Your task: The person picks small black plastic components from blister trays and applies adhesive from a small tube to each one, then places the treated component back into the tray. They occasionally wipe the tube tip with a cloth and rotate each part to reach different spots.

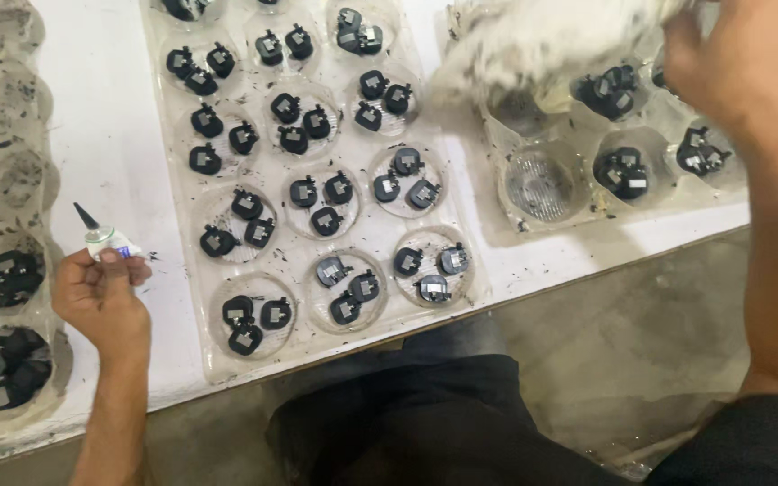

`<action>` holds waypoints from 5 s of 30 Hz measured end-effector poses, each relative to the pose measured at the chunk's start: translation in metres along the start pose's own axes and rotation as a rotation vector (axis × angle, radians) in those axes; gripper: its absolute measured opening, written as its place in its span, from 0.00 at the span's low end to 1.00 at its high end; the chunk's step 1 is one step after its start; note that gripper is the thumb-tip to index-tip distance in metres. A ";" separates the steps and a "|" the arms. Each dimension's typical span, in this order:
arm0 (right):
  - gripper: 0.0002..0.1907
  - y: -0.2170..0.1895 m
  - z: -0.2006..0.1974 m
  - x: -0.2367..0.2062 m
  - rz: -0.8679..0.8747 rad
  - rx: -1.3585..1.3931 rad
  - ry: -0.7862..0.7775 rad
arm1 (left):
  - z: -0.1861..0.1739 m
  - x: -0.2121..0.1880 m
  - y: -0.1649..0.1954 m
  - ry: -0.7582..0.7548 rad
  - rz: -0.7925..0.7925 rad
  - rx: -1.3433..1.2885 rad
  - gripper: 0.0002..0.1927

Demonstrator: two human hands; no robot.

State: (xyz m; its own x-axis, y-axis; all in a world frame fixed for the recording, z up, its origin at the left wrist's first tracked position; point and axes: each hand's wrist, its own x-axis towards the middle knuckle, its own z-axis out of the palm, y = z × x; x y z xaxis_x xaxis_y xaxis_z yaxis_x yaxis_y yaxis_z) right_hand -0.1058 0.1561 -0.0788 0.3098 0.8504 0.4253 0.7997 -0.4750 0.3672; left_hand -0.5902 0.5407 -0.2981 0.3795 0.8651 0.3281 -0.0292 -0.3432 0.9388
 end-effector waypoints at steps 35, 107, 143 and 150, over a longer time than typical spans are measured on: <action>0.30 -0.213 0.052 -0.223 0.948 2.092 0.568 | 0.313 -0.118 0.204 -0.997 0.419 0.126 0.07; 0.13 -0.288 -0.015 -0.081 0.347 1.819 -0.403 | 0.123 -0.101 0.191 -0.167 0.179 0.093 0.11; 0.04 -0.288 -0.011 -0.096 0.249 1.838 -0.608 | 0.134 -0.105 0.192 -0.244 0.134 0.099 0.06; 0.04 -0.299 -0.018 -0.099 0.329 1.996 -0.529 | 0.136 -0.108 0.196 -0.235 0.164 0.111 0.08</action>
State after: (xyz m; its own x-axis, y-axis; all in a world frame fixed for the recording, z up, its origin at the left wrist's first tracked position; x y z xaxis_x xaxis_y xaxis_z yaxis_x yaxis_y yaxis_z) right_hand -0.3850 0.2104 -0.2158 0.3175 0.9448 -0.0813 -0.0793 -0.0590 -0.9951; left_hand -0.5114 0.3298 -0.1639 0.5823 0.6908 0.4287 -0.0118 -0.5200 0.8541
